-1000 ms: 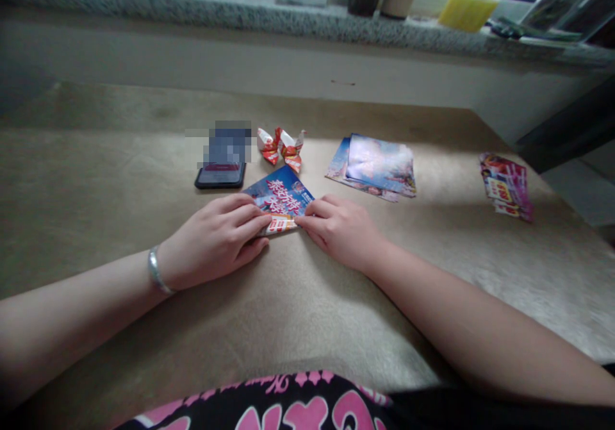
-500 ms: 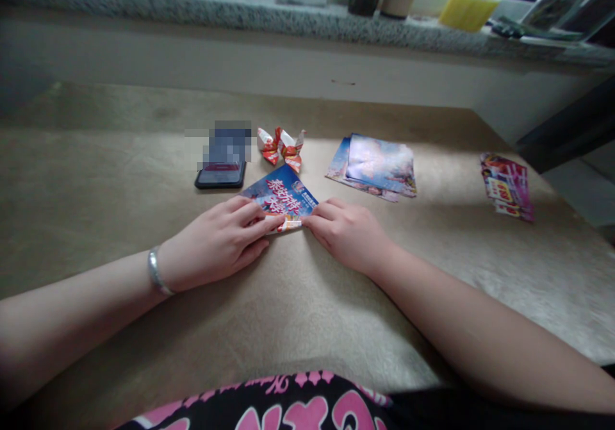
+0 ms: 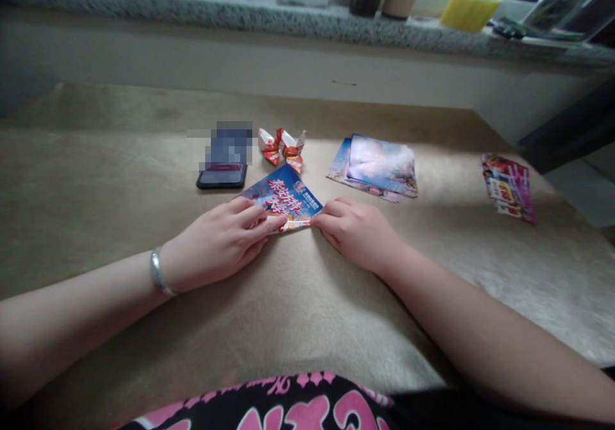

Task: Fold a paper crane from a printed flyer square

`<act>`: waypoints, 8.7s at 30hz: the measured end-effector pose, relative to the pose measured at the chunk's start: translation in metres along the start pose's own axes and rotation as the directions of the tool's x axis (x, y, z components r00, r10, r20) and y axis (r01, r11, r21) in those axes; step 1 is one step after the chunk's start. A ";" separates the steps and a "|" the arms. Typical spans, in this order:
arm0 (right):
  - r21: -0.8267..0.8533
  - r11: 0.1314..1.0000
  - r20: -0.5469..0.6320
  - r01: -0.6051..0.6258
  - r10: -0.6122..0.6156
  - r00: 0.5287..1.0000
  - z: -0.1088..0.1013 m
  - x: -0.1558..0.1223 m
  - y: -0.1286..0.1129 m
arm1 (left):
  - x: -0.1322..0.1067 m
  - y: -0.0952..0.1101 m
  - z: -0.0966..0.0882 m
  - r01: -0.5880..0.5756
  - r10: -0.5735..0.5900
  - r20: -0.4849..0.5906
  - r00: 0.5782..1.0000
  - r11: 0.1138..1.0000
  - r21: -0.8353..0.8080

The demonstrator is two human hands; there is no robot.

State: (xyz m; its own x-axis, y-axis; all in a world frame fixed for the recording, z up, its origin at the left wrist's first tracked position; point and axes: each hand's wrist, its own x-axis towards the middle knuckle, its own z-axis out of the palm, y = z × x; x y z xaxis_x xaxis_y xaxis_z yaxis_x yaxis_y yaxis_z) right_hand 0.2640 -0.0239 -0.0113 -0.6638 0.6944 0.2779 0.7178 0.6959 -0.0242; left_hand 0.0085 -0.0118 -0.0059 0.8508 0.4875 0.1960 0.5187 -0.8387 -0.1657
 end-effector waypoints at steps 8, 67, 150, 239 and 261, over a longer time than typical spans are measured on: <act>0.035 0.999 -0.020 0.025 -0.024 0.999 0.001 0.002 0.002 | 0.000 0.000 -0.001 -0.011 0.011 0.009 1.000 1.000 0.010; 0.106 0.973 -0.027 0.203 -0.202 0.979 0.009 0.010 -0.005 | -0.003 -0.005 0.001 -0.100 0.109 0.023 0.994 0.966 -0.240; 0.175 0.786 0.431 -0.593 0.480 0.764 -0.011 0.021 0.018 | -0.004 -0.004 0.002 -0.093 0.096 0.002 0.995 0.976 -0.197; 0.140 0.974 0.012 0.180 -0.183 0.983 0.006 0.005 0.000 | 0.001 -0.020 -0.002 -0.177 0.190 0.001 0.982 0.914 -0.365; 0.141 0.971 -0.009 0.193 -0.193 0.981 0.007 0.002 0.003 | -0.003 -0.029 -0.007 -0.215 0.236 0.013 0.972 0.904 -0.370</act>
State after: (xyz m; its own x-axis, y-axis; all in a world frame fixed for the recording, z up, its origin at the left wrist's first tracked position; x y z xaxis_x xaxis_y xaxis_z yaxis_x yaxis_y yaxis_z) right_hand 0.2638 -0.0193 -0.0177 -0.7882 0.5449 0.2861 0.5395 0.8354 -0.1050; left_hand -0.0097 0.0097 0.0055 0.9504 0.2786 0.1383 0.2551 -0.9526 0.1660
